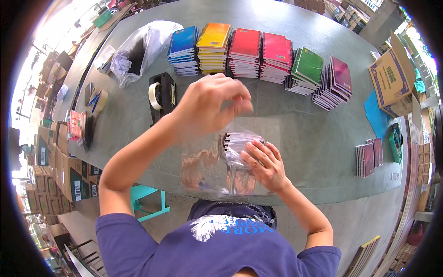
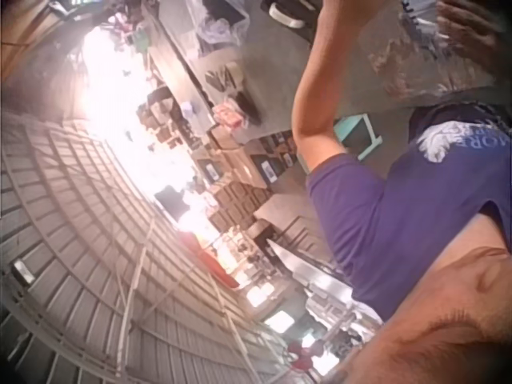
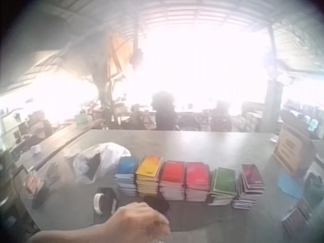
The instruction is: The person gathers notebooks of different colors, stacks them together, and places them into a plastic bag before sealing it with tape.
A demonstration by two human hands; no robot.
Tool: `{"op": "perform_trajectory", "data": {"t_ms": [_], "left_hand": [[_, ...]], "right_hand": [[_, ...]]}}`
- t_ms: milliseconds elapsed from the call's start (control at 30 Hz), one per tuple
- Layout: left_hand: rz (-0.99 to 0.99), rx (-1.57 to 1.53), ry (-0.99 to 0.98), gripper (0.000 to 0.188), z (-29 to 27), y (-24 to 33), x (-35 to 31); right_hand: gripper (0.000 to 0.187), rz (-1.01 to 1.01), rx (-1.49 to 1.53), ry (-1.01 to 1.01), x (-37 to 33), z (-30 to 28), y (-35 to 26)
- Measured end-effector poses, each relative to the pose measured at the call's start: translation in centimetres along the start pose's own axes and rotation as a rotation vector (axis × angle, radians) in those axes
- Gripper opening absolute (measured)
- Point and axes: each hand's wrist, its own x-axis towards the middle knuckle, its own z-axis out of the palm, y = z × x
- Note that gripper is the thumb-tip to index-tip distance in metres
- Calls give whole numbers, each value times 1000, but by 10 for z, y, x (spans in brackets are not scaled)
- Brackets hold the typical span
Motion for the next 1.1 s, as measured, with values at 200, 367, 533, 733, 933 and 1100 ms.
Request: {"op": "perform_trajectory", "data": {"t_ms": [200,367,533,733,933,1100], "left_hand": [[810,816,-200,24,59,46,-64],[637,497,-10,32,47,43,-60],[420,401,-184,10,38,-4,-19],[500,348,-210,7,57,4,-2],[487,381,-316,10,60,11,11],[433,386,-432,10,57,13,14]], "right_hand": [[45,5,39,-26,0,1,0],[48,17,32,-79,0,1,-3],[49,51,41,-44,-3,5,-6],[48,71,62,-4,-6,9,-11],[45,164,235,128,-8,16,-9],[43,44,140,88,-1,11,-10]]}}
